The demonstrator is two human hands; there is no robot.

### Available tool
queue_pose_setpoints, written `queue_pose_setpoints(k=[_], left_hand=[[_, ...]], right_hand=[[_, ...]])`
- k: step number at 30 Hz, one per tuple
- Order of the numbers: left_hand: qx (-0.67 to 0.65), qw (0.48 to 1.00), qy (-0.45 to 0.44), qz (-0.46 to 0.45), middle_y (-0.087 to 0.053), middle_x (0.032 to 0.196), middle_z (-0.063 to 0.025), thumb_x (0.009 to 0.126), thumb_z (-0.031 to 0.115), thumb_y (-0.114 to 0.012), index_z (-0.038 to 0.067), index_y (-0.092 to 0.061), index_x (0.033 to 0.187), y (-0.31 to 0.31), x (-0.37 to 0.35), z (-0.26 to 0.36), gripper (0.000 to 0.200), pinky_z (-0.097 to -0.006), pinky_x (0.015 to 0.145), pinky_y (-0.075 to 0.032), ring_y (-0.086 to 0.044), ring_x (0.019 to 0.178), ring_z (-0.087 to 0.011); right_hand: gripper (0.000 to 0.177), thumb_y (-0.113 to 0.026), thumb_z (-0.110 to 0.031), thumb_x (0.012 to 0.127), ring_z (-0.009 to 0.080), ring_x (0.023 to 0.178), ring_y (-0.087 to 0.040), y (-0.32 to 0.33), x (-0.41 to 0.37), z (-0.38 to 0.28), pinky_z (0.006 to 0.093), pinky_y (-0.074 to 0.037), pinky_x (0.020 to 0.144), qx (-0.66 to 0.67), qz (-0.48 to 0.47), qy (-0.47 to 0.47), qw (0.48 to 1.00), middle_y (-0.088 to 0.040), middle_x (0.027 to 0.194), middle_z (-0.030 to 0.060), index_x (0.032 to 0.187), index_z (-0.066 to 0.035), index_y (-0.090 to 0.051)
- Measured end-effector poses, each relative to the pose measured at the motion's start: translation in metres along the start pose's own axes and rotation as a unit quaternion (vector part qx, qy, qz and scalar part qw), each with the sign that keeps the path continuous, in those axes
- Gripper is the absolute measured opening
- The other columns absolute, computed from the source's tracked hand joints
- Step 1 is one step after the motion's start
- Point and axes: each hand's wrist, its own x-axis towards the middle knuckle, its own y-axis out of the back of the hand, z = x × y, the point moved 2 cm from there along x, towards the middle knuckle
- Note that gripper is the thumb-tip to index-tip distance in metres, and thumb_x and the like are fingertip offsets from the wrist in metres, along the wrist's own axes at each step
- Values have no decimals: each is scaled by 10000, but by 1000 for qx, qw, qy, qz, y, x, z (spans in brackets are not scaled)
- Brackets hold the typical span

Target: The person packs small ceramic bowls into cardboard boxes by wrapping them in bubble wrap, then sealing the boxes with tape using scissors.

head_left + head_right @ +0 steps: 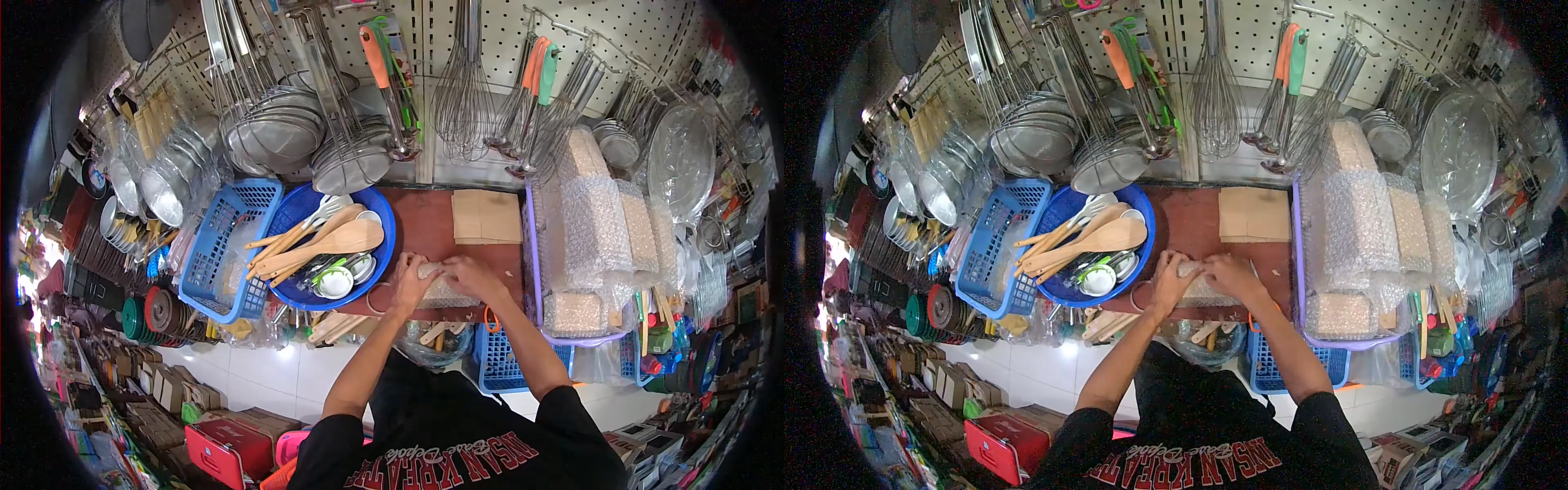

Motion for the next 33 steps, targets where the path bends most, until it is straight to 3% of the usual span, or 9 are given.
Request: queue_pose_setpoints(k=[5, 8, 11, 17, 24, 27, 30, 33], left_hand=[[5, 995, -99, 2, -586, 984, -68, 799, 274, -794, 79, -667, 894, 0, 2, 4, 252, -471, 856, -457, -587, 974, -304], [13, 990, -143, 2, -593, 972, -60, 799, 249, -787, 83, -661, 861, 0, 3, 1, 217, -457, 837, -449, -590, 952, -294], [23, 987, -158, 6, -598, 951, -67, 811, 225, -772, 80, -658, 852, 1, 2, -1, 189, -451, 812, -443, -591, 929, -296], [38, 984, -171, 42, -613, 907, -82, 859, 196, -718, 60, -639, 829, 0, 3, 1, 160, -460, 779, -437, -588, 882, -312], [61, 983, -170, 38, -630, 899, -78, 881, 203, -696, 67, -645, 838, 3, 5, 2, 151, -463, 794, -439, -591, 881, -317], [68, 983, -164, 42, -631, 1031, -108, 890, 180, -685, 61, -669, 957, 11, 4, 7, 138, -472, 877, -443, -588, 969, -340], [15, 989, -131, 74, -577, 1197, -164, 904, 142, -664, 57, -641, 1137, 36, -25, 28, 249, -483, 985, -420, -553, 1107, -381], [-90, 992, -81, 47, -502, 1290, -204, 909, 57, -639, 35, -579, 1257, 46, -69, 32, 354, -460, 1040, -401, -496, 1229, -399]], right_hand=[[751, -753, -417, 803, 345, 1359, -446, 0, -22, 0, 476, -334, 1172, -47, -16, 39, 998, -521, 1448, 112, 1436, -89, -519], [816, -799, -452, 744, 353, 1368, -441, 12, -30, -13, 486, -323, 1176, -65, -29, 26, 997, -459, 1498, 139, 1425, -94, -528], [830, -804, -450, 739, 380, 1373, -430, -3, -32, 0, 477, -328, 1175, -67, -6, 53, 996, -436, 1517, 138, 1433, -93, -521], [844, -815, -444, 721, 352, 1349, -460, -12, -34, 2, 451, -389, 1144, -60, 38, 59, 996, -479, 1496, 123, 1445, -129, -515], [834, -810, -467, 719, 382, 1324, -477, -9, -35, -6, 447, -413, 1125, -73, 34, 25, 996, -493, 1485, 141, 1429, -127, -535], [834, -815, -476, 705, 387, 1301, -499, -13, -36, -12, 448, -446, 1092, -80, 54, -28, 995, -503, 1475, 138, 1421, -143, -547], [831, -821, -485, 683, 368, 1250, -552, -24, -34, -16, 445, -488, 1043, -91, 73, -100, 988, -526, 1454, 124, 1403, -156, -571], [749, -808, -504, 692, 351, 1128, -632, -33, -25, -19, 440, -527, 974, -65, 100, -186, 975, -598, 1361, 120, 1330, -155, -628]])
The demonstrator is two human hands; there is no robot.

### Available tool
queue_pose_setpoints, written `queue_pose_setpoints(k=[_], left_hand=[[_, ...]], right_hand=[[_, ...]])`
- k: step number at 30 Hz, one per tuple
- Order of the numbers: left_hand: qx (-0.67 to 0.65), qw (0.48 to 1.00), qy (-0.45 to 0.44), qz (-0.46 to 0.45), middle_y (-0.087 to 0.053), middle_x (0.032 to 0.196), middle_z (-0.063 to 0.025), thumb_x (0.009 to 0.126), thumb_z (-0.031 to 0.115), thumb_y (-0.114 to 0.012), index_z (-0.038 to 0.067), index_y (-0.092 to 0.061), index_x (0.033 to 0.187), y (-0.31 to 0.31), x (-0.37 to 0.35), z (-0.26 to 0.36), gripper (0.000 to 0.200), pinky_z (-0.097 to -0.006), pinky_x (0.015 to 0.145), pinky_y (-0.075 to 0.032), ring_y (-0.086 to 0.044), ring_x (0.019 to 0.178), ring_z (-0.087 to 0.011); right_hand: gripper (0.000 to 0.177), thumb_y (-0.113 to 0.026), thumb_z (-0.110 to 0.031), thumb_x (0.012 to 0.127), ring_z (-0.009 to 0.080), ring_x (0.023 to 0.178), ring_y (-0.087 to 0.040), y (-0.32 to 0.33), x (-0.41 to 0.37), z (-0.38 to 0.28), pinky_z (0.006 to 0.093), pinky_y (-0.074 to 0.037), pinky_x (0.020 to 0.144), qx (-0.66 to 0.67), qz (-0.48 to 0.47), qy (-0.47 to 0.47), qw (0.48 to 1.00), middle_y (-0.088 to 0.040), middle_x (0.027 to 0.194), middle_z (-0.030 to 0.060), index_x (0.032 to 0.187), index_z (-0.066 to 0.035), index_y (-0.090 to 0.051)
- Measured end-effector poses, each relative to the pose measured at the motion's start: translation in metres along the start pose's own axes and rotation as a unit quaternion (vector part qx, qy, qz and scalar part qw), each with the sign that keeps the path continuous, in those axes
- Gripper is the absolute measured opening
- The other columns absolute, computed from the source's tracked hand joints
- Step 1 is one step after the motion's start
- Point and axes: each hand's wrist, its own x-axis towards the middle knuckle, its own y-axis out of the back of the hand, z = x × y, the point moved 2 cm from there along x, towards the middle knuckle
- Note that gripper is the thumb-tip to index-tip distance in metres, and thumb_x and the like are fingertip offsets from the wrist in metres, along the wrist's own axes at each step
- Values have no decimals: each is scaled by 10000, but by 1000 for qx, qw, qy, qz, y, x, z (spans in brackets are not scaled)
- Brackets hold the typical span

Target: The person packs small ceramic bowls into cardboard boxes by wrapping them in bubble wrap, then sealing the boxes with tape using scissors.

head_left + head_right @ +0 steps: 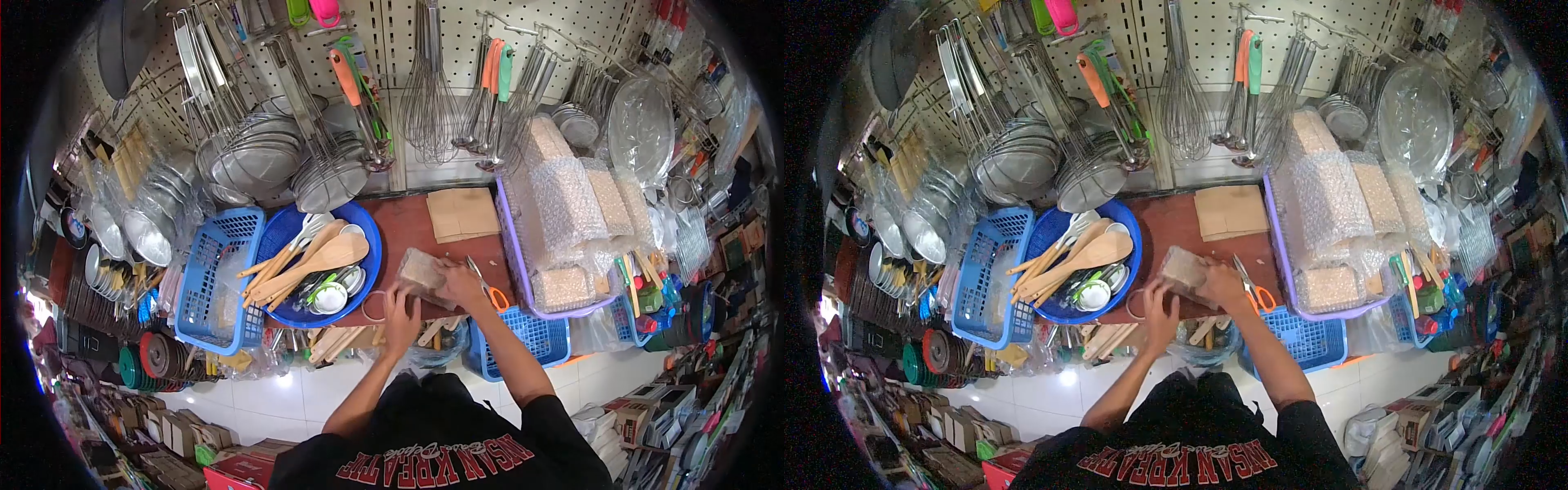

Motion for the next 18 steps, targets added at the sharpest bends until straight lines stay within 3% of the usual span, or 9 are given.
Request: queue_pose_setpoints(k=[2, 5, 6, 7, 8, 11, 13, 16, 18], left_hand=[[-35, 998, 48, -26, -501, 1316, -196, 931, 60, -625, 25, -534, 1298, 3, -22, -3, 380, -448, 1072, -384, -492, 1257, -369], [-178, 974, 138, -38, -482, 1368, -184, 959, 130, -624, 4, -466, 1368, -17, -47, -29, 456, -432, 1090, -382, -486, 1283, -334], [-239, 955, 171, -38, -473, 1387, -180, 968, 165, -628, -4, -444, 1393, -25, -52, -37, 492, -426, 1091, -385, -484, 1290, -324], [-329, 917, 215, -66, -424, 1447, -191, 986, 224, -627, -12, -276, 1489, -28, -50, -34, 658, -408, 1127, -357, -445, 1337, -293], [-332, 905, 256, -71, -404, 1465, -195, 980, 234, -637, -5, -226, 1505, -27, -46, -34, 708, -407, 1133, -349, -429, 1352, -291], [-361, 851, 369, -98, -350, 1510, -203, 959, 254, -670, 19, -98, 1544, -20, -34, -18, 851, -406, 1150, -330, -387, 1392, -289], [-405, 801, 420, -136, -322, 1532, -205, 939, 254, -696, 39, -38, 1557, -13, -26, -15, 928, -408, 1158, -319, -365, 1410, -294], [-459, 778, 387, -187, -315, 1537, -199, 912, 238, -723, 70, -22, 1563, -8, -33, -9, 972, -413, 1161, -321, -365, 1409, -295], [-471, 784, 354, -196, -340, 1514, -187, 873, 143, -730, 96, -46, 1557, -10, -51, -11, 969, -422, 1152, -342, -385, 1393, -302]], right_hand=[[637, -782, -542, 728, 360, 995, -693, 20, -3, -12, 440, -560, 901, 48, 36, -46, 997, -677, 1245, 118, 1222, -150, -698], [581, -795, -458, 765, 249, 979, -711, 40, 1, -12, 337, -537, 903, 233, -146, -220, 936, -736, 1114, 130, 1211, -92, -726], [543, -783, -433, 792, 227, 969, -708, 31, -5, -6, 324, -534, 888, 317, -125, -220, 914, -742, 1093, 123, 1193, -70, -731], [507, -771, -407, 819, 204, 959, -704, 18, -13, -1, 311, -530, 874, 398, -104, -217, 885, -748, 1072, 116, 1176, -49, -736], [472, -759, -381, 846, 181, 949, -701, 6, -17, 6, 298, -527, 859, 475, -81, -210, 851, -754, 1051, 108, 1158, -28, -741], [434, -727, -321, 896, 148, 954, -678, 27, -38, -12, 289, -525, 862, 528, -88, -286, 795, -743, 1058, 94, 1164, 21, -724], [447, -726, -336, 903, 157, 965, -676, 35, -56, -23, 288, -520, 876, 558, -52, -273, 782, -739, 1063, 103, 1166, 26, -721], [499, -717, -367, 918, 153, 1012, -659, 43, -84, -35, 285, -503, 915, 564, -21, -264, 782, -723, 1108, 103, 1205, 40, -693], [501, -700, -362, 934, 148, 1034, -648, 57, -108, -50, 282, -493, 933, 565, 2, -263, 782, -716, 1130, 96, 1226, 44, -680]])
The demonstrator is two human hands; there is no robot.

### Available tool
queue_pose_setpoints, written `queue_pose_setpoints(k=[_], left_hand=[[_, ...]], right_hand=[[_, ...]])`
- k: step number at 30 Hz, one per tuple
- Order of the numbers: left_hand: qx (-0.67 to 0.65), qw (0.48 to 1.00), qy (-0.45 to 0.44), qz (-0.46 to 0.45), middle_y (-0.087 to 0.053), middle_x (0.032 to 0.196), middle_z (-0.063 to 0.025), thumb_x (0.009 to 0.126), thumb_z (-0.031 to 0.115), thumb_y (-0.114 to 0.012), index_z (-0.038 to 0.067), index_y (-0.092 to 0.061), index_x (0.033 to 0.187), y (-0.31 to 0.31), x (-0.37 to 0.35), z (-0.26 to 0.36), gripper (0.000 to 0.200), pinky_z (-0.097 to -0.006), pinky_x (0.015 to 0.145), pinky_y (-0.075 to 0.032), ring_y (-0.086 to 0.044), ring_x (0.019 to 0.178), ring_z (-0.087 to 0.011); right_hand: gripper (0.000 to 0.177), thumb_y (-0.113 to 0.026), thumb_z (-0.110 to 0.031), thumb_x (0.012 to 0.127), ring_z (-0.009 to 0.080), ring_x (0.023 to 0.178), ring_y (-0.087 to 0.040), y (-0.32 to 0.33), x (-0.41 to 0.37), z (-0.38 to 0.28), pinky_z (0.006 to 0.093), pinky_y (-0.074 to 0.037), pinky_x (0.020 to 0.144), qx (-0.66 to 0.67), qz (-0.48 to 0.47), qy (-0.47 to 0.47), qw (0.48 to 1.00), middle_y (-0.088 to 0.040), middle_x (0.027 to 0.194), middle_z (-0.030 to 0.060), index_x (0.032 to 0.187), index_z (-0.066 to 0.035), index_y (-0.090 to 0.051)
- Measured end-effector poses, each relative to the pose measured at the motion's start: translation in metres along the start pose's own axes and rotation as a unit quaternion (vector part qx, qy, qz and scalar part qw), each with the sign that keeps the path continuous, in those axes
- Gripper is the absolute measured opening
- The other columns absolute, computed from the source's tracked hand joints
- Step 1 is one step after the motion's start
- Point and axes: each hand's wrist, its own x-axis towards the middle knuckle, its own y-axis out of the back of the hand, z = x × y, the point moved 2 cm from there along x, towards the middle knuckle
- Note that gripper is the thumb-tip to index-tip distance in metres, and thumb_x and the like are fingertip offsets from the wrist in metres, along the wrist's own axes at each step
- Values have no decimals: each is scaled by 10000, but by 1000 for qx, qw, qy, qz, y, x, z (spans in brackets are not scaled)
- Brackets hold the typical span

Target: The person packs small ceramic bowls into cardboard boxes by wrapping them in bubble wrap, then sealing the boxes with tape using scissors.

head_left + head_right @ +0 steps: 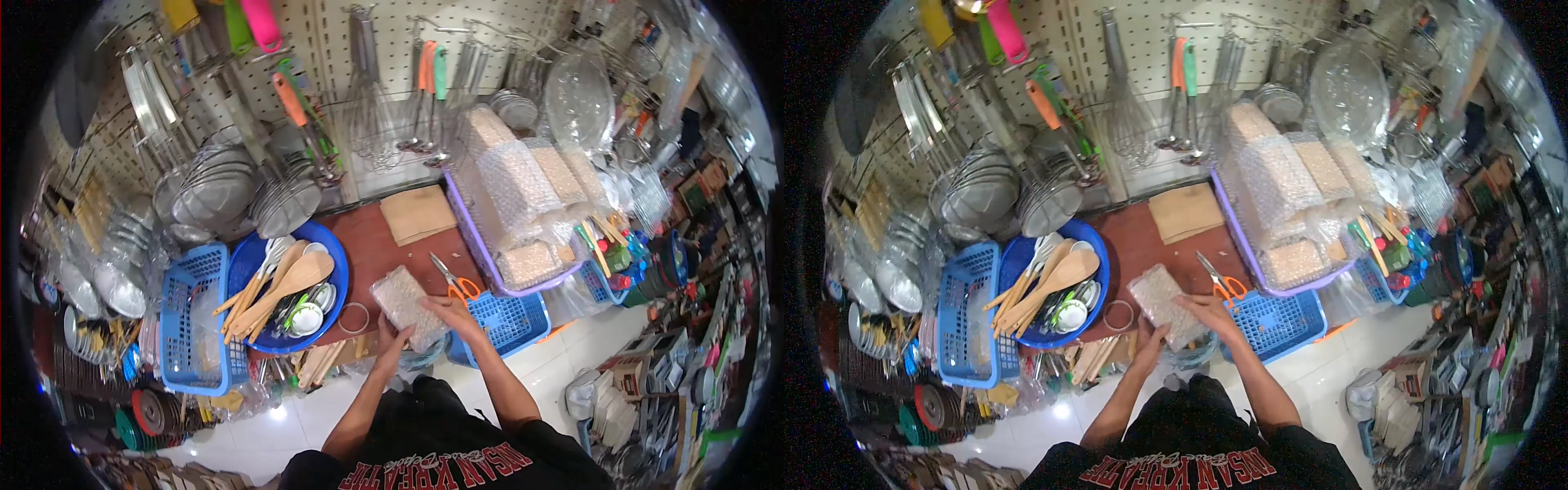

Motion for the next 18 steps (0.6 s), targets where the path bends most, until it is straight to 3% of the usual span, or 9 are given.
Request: queue_pose_setpoints(k=[1, 4, 5, 9, 12, 18], left_hand=[[-1, 1000, 2, -8, -344, 1509, -185, 860, 113, -730, 97, -50, 1554, -3, -10, 0, 972, -425, 1149, -348, -387, 1392, -304], [-25, 999, 31, -15, -342, 1500, -187, 797, 1, -719, 105, -68, 1543, -11, -35, -5, 995, -435, 1150, -354, -381, 1398, -317], [-26, 999, 42, -22, -335, 1504, -188, 788, -8, -719, 107, -66, 1543, -13, -43, -5, 1004, -439, 1155, -348, -374, 1402, -318], [-26, 996, 61, -56, -293, 1525, -185, 765, -34, -712, 125, -52, 1543, -14, -70, -26, 1033, -464, 1178, -308, -329, 1426, -319], [-23, 994, 67, -80, -305, 1513, -191, 770, -38, -719, 144, -46, 1537, -27, -82, -23, 1036, -473, 1166, -322, -344, 1415, -323], [34, 984, 82, -157, -307, 1508, -197, 828, 28, -747, 165, 33, 1525, -56, -80, -24, 1055, -473, 1151, -335, -353, 1407, -317]], right_hand=[[518, -672, -307, 959, 144, 1116, -609, 3, -7, 9, 286, -467, 975, 8, -22, -14, 1000, -669, 1233, 98, 1330, 48, -602], [578, -653, -258, 971, 152, 1228, -538, 9, -48, 30, 299, -420, 1047, 22, -78, 56, 995, -583, 1366, 99, 1444, 29, -485], [702, -683, -212, 944, 183, 1339, -442, 11, -59, 43, 327, -348, 1123, 52, -100, 46, 993, -464, 1489, 103, 1525, 3, -354], [840, -750, -154, 878, 224, 1430, -337, 14, -101, 72, 361, -266, 1182, 23, -94, 34, 995, -349, 1568, 128, 1557, -10, -276], [877, -783, -305, 862, 280, 1446, -333, 15, -122, 79, 390, -267, 1189, 66, -53, 47, 995, -335, 1580, 186, 1562, -61, -313], [811, -795, -198, 831, 219, 1330, -452, 40, -142, 76, 350, -380, 1108, 189, 0, 34, 981, -442, 1491, 121, 1513, -21, -393]])
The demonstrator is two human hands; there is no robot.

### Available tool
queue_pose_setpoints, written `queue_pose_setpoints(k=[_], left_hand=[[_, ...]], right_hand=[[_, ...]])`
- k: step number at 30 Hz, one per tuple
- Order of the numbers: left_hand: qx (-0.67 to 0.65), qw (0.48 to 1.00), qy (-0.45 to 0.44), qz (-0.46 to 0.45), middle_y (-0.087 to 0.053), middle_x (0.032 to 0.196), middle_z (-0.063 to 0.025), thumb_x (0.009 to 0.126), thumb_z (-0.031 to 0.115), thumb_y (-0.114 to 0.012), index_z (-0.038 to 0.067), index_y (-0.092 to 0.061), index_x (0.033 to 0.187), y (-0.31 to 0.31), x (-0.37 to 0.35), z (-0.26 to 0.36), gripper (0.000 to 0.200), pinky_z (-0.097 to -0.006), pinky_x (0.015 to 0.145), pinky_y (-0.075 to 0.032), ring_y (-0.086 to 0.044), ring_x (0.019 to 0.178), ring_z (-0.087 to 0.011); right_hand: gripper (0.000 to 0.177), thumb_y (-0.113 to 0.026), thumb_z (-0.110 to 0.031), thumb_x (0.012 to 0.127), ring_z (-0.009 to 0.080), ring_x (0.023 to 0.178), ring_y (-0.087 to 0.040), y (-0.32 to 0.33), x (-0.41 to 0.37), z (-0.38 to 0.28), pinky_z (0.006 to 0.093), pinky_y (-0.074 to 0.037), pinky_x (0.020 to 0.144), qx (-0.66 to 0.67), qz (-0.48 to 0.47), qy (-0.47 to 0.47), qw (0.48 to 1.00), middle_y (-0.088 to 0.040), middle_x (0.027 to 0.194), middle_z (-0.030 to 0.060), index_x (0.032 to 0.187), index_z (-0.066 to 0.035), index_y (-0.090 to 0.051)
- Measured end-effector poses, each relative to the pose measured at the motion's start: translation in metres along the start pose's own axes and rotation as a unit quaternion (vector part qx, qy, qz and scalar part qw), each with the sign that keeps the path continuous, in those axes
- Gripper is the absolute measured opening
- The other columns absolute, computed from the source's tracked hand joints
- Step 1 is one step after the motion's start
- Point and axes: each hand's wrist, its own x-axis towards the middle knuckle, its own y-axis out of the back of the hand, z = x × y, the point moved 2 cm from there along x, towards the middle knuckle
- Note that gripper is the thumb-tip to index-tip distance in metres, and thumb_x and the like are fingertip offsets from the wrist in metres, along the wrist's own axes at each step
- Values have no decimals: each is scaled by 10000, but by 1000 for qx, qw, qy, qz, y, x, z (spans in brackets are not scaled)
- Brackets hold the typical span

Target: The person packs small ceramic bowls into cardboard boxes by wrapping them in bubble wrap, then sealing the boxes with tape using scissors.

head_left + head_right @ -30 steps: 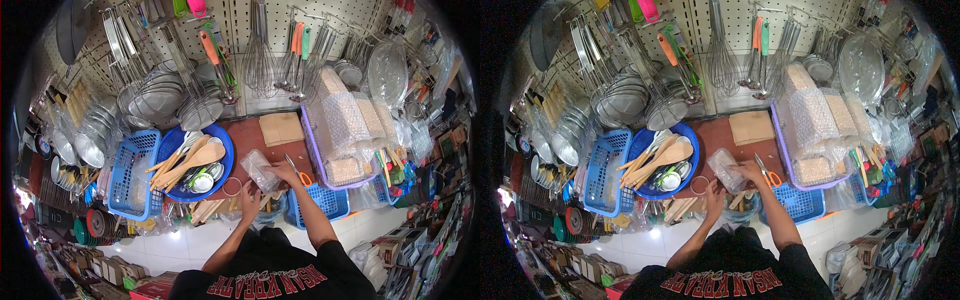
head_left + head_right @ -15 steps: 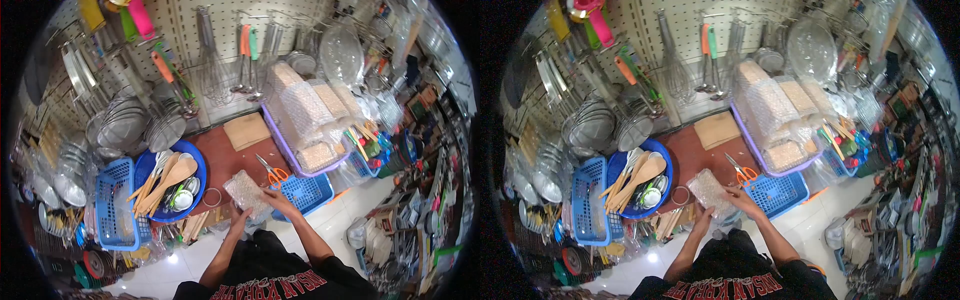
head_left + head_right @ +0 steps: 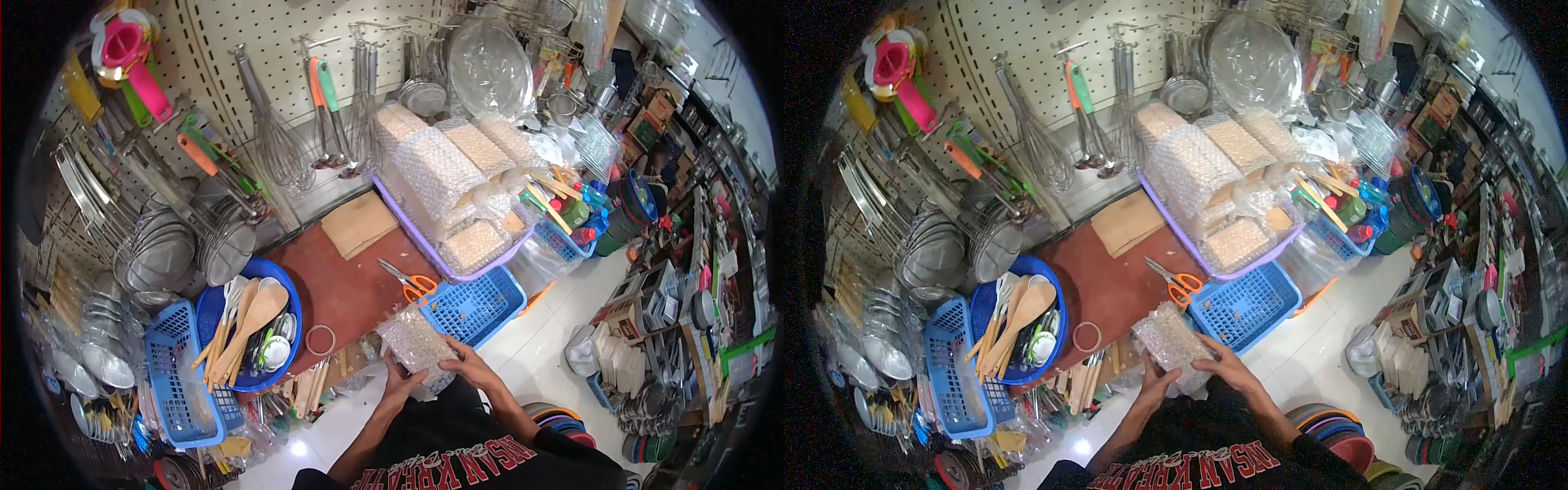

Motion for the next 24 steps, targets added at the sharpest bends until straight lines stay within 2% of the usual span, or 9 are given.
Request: queue_pose_setpoints(k=[2, 3, 6, 11, 13, 17, 19, 22, 24], left_hand=[[29, 999, -6, -29, -293, 1517, -194, 848, 62, -753, 166, 52, 1521, -17, 7, 13, 1054, -472, 1153, -331, -333, 1418, -315], [47, 998, -7, -34, -284, 1523, -192, 860, 66, -742, 165, 52, 1519, -21, 12, 14, 1037, -469, 1153, -330, -322, 1424, -313], [63, 997, 9, -48, -259, 1539, -182, 897, 74, -707, 162, 52, 1520, -36, 23, 10, 986, -458, 1155, -325, -288, 1441, -306], [-62, 997, 46, -20, -250, 1549, -153, 926, 50, -654, 150, 21, 1553, -76, 53, 22, 927, -439, 1164, -305, -270, 1452, -293], [-18, 998, 25, -49, -254, 1550, -144, 916, 47, -662, 150, 7, 1564, -90, 67, 25, 937, -438, 1165, -306, -276, 1450, -288], [74, 993, -54, -68, -276, 1546, -135, 879, 41, -700, 153, -79, 1582, -117, 98, 33, 945, -422, 1140, -345, -302, 1438, -270], [80, 990, -83, -75, -312, 1531, -134, 845, 28, -723, 142, -164, 1581, -134, 106, 44, 931, -395, 1113, -381, -339, 1415, -262], [145, 984, -90, -57, -328, 1525, -130, 826, 7, -717, 140, -213, 1576, -144, 116, 59, 913, -386, 1099, -398, -383, 1384, -258], [170, 983, -73, 3, -387, 1499, -134, 818, 10, -709, 85, -282, 1554, -153, 123, 63, 855, -366, 1114, -374, -416, 1365, -249]], right_hand=[[790, -789, -186, 834, 207, 1310, -471, 20, 2, 5, 341, -392, 1095, 10, 0, 9, 1000, -457, 1478, 113, 1502, -8, -406], [744, -776, -180, 845, 206, 1284, -493, 26, -1, 1, 337, -401, 1085, -16, 17, 23, 999, -525, 1408, 96, 1481, 1, -435], [699, -768, -112, 812, 180, 1271, -510, 46, -5, -17, 325, -386, 1096, 15, 17, -3, 1000, -567, 1367, 72, 1434, 17, -478], [684, -758, -272, 809, 190, 1220, -545, 109, -9, -47, 333, -398, 1060, -50, 21, 38, 998, -606, 1316, 88, 1380, 29, -534], [737, -747, -383, 785, 203, 1177, -571, 131, -12, -60, 340, -398, 1042, -62, 29, 22, 997, -631, 1265, 101, 1355, 44, -553], [637, -740, -351, 835, 205, 1170, -572, 166, -10, -79, 339, -404, 1041, -29, 42, 61, 997, -637, 1256, 99, 1334, 16, -590], [614, -742, -333, 838, 204, 1166, -579, 180, -6, -104, 340, -407, 1042, -86, 51, 62, 993, -646, 1249, 97, 1325, 13, -601], [557, -753, -294, 844, 201, 1167, -588, 198, 10, -140, 342, -419, 1039, -131, 31, 61, 989, -664, 1229, 104, 1295, 7, -630], [543, -755, -283, 848, 199, 1172, -588, 210, 29, -157, 337, -426, 1034, -153, -14, 60, 986, -665, 1230, 111, 1293, 5, -635]])
